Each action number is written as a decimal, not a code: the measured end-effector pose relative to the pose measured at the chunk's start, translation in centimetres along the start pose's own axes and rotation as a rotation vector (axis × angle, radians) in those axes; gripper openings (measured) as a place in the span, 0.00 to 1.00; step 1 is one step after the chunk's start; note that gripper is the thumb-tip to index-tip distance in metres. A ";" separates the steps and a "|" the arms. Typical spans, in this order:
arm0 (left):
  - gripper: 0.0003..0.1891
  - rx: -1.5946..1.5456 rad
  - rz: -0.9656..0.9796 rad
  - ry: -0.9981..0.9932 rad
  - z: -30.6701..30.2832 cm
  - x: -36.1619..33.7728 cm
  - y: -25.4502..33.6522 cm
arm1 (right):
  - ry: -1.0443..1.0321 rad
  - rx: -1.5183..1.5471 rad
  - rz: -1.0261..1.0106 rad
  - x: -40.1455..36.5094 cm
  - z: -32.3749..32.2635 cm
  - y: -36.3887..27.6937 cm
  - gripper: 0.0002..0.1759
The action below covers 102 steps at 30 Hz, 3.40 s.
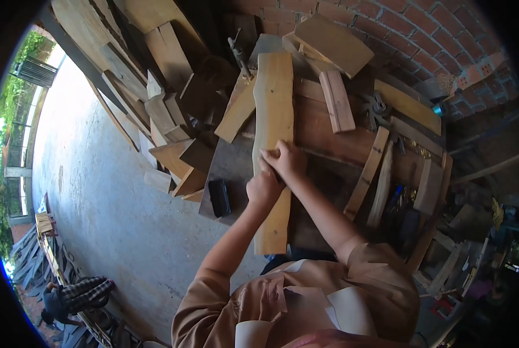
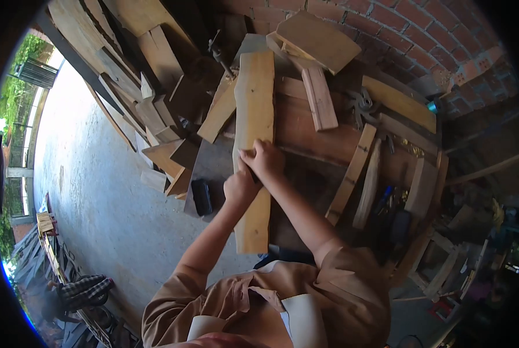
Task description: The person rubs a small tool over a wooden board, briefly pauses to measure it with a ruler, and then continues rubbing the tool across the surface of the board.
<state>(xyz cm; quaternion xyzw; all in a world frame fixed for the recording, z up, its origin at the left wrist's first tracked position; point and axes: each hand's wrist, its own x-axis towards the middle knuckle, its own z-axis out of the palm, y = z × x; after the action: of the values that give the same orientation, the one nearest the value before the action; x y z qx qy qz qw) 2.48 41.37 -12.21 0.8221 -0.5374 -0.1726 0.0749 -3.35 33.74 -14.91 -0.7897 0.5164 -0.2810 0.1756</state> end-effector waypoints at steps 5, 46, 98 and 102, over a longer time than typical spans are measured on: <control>0.27 -0.055 -0.052 0.038 -3.9 20.7 4.0 | -0.178 -0.076 0.141 21.7 2.6 3.0 0.28; 0.48 -0.141 -0.062 -0.041 1.9 -12.9 -5.4 | -0.109 0.149 0.064 -13.1 0.1 -4.2 0.26; 0.47 -0.102 -0.059 -0.055 2.1 -7.4 -2.3 | -0.052 0.183 0.165 -7.8 -0.2 -1.7 0.23; 0.45 -0.064 -0.091 -0.015 -0.5 4.5 1.0 | -0.056 0.162 0.131 4.5 1.2 0.9 0.23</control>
<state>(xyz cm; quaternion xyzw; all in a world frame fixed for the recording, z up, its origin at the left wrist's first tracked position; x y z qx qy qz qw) 3.44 36.86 -12.38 0.8415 -0.4943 -0.1989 0.0891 -1.88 29.28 -15.15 -0.7451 0.5373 -0.2875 0.2712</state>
